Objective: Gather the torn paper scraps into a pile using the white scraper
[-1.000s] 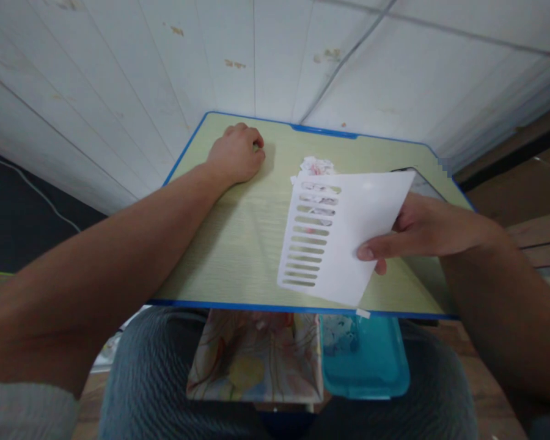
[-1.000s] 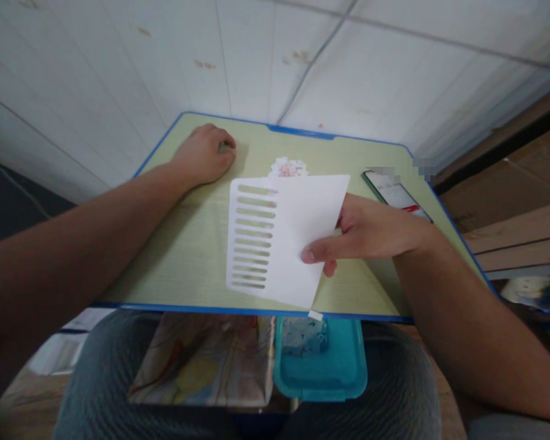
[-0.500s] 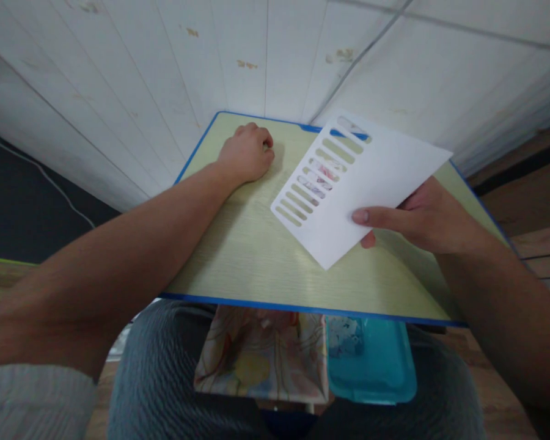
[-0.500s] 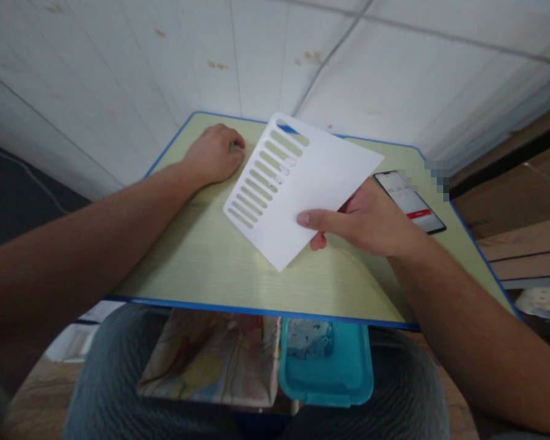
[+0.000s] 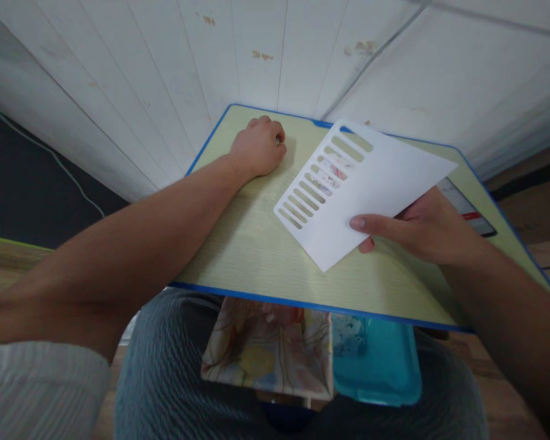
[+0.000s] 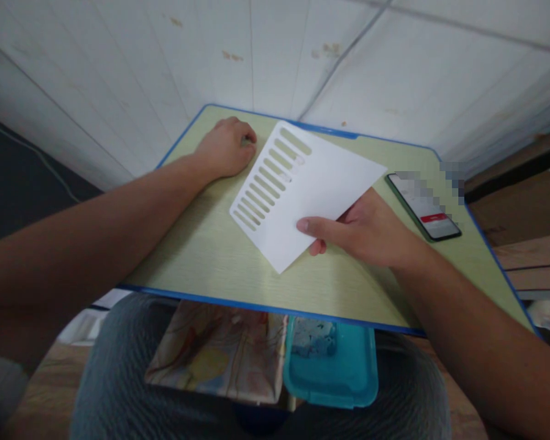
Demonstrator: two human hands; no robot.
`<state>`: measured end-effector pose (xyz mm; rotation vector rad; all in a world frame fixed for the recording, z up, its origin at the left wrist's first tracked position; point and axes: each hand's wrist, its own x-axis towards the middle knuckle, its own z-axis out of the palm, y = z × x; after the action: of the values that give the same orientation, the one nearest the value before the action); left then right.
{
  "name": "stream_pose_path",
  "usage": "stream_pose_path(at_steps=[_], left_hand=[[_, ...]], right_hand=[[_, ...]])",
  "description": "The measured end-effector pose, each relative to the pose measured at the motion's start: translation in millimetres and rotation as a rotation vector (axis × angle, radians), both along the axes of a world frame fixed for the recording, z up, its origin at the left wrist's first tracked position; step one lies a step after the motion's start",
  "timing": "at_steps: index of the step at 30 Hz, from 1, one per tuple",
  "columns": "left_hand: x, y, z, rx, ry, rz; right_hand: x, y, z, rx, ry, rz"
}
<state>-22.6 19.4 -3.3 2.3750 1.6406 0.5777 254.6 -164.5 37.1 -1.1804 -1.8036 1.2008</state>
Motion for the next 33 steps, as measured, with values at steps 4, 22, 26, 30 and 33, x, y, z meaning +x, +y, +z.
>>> stream_pose_path(at_steps=[4,22,26,30,33], left_hand=[[2,-4,4.2,-0.026,0.058,0.018],[1,-7,6.9,-0.029,0.022,-0.003],[1,-8,8.4,-0.021,0.026,0.002],[3,-12,12.1,-0.036,0.046,-0.006],[5,-16,15.6,-0.041,0.057,0.000]], right_hand=[[-8,-6,3,-0.052,0.002,0.041],[-19,-14,6,-0.040,-0.005,0.088],[-21,-18,7,-0.038,-0.030,0.124],[-21,-20,8,-0.044,-0.028,0.161],[-20,-20,7,-0.038,-0.034,0.181]])
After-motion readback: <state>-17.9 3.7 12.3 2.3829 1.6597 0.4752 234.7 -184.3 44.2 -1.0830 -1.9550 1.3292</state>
